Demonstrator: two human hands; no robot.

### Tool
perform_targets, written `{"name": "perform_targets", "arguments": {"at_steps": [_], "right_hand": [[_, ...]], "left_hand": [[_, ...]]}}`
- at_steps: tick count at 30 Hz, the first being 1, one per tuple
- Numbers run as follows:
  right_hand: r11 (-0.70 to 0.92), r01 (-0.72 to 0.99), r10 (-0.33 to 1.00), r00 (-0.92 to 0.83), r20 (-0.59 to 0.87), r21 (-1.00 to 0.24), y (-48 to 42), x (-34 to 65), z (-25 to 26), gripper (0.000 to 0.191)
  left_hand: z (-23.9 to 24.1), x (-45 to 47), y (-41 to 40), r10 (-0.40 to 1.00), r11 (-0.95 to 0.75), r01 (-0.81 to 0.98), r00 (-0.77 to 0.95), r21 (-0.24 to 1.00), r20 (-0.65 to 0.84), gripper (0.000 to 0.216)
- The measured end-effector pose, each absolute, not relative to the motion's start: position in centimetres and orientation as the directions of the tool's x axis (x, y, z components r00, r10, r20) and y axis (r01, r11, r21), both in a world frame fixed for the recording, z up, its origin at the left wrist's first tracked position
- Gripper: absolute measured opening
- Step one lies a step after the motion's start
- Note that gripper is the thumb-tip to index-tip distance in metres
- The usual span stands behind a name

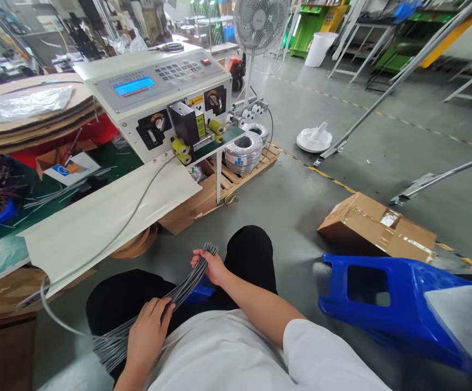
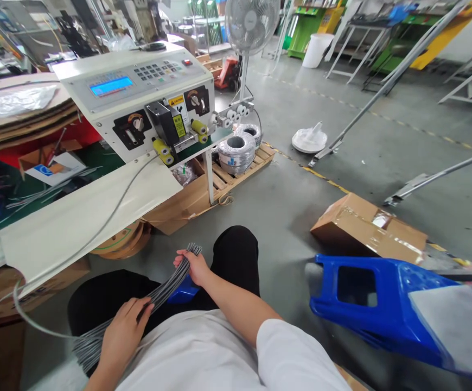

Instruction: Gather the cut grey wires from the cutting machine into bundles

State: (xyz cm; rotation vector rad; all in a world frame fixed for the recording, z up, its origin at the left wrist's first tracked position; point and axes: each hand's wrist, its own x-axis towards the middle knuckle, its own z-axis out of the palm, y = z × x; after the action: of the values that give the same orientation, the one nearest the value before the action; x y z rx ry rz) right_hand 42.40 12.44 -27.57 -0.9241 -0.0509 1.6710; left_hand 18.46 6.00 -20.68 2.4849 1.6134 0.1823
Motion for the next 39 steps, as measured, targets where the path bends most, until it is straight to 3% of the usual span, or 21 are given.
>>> {"name": "perform_targets", "arguments": {"at_steps": [4, 9, 15, 22, 26, 30, 33, 36, 39], "right_hand": [[-0.271, -0.853, 0.862, -0.008, -0.507, -0.446, 12.3, 42.6, -27.8, 0.028], [-0.233, -0.876, 0.877, 0.000, -0.481, -0.423, 12.5, 42.4, -28.2, 0.032], [-0.264, -0.853, 0.857, 0.007, -0.515, -0.451, 12.7, 42.2, -28.3, 0.030], [-0.267, -0.851, 0.848, 0.015, -0.531, -0.451, 12.5, 42.2, -28.2, 0.035], [-0.250, -0.858, 0.862, 0.014, -0.506, -0.448, 12.3, 41.9, -28.0, 0.039], [-0.251, -0.849, 0.870, 0.011, -0.492, -0.464, 12.4, 41.5, -27.7, 0.037], [-0.267, -0.848, 0.863, 0.000, -0.505, -0.457, 12.7, 41.6, -27.8, 0.036], [-0.271, -0.844, 0.860, 0.004, -0.509, -0.464, 13.3, 42.3, -28.1, 0.037], [-0.271, -0.842, 0.856, 0.011, -0.517, -0.466, 14.0, 43.4, -28.4, 0.037]], "left_hand": [[-20.7, 13.4, 6.6, 0.949, -0.310, 0.944, 0.315, 0.112, -0.026, 0.044], [-21.4, 8.2, 5.9, 0.966, -0.256, 0.962, 0.258, 0.096, -0.004, 0.042], [-22.1, 8.7, 5.3, 0.985, -0.130, 0.986, 0.141, -0.105, 0.104, 0.042], [-21.1, 10.0, 7.9, 0.922, -0.382, 0.923, 0.378, 0.050, 0.080, 0.035], [-12.1, 16.1, 13.1, 0.759, -0.651, 0.751, 0.642, 0.108, 0.112, 0.026], [4.0, 27.9, 24.4, 0.622, -0.726, 0.683, 0.701, -0.079, 0.350, 0.041], [13.4, 37.6, 35.1, 0.549, -0.738, 0.660, 0.708, -0.139, 0.444, 0.044], [16.6, 44.2, 44.0, 0.661, -0.679, 0.716, 0.692, -0.161, 0.290, 0.051], [15.8, 46.6, 48.7, 0.704, -0.633, 0.742, 0.670, -0.221, 0.237, 0.055]]}}
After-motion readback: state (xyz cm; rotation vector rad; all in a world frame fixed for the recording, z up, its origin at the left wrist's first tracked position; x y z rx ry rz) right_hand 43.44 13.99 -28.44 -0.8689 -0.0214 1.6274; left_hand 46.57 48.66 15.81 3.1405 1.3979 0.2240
